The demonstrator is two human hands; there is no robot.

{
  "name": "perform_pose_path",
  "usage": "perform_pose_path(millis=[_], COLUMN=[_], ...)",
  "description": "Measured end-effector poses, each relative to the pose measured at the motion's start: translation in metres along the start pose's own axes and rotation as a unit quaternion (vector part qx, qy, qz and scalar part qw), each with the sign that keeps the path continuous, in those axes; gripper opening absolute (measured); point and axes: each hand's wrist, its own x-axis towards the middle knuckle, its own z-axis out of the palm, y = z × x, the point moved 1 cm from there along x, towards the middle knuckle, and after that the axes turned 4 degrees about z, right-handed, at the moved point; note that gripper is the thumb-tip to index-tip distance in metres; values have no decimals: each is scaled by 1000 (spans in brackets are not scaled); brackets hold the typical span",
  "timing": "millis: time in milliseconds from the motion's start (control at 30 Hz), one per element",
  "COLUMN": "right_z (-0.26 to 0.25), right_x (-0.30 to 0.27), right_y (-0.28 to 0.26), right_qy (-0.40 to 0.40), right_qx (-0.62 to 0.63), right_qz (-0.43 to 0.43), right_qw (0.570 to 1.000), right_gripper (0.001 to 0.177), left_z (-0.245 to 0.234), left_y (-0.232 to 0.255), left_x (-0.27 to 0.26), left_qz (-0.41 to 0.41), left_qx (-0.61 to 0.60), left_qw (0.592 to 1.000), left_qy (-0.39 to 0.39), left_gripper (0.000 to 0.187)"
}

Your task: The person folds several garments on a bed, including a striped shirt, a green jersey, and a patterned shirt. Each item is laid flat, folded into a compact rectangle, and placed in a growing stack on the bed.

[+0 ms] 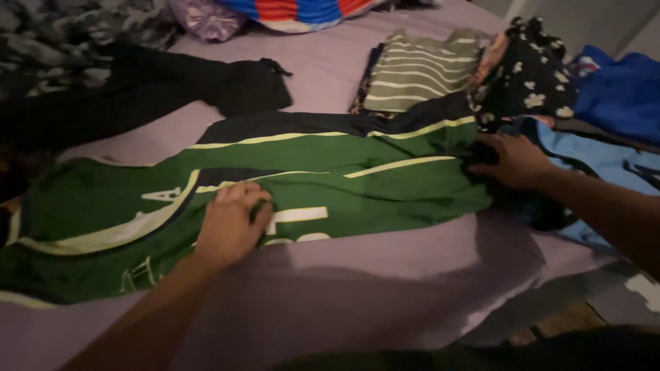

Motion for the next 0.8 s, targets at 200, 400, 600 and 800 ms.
perform_pose_path(millis=[200, 400, 600, 800], right_z=[-16, -50, -46, -65], right_x=[32, 5, -43, -65], right_y=[49, 18, -40, -66], right_qy=[21, -129, -268, -250], right_qx=[71, 115, -26, -59], right_qz=[156, -7, -35, -14], right_qw=[985, 985, 963, 966], right_gripper=[50, 41, 59, 51], left_z=[14, -20, -23, -47], left_y=[-2, 10, -31, -72], left_x=[39, -13, -33, -14], left_qz=[16, 120, 78, -93], left_qx=[18, -23, 4, 145], left_qw=[1000, 984, 985, 940], left_qy=[-8, -128, -156, -295], left_gripper=[39, 83, 78, 60])
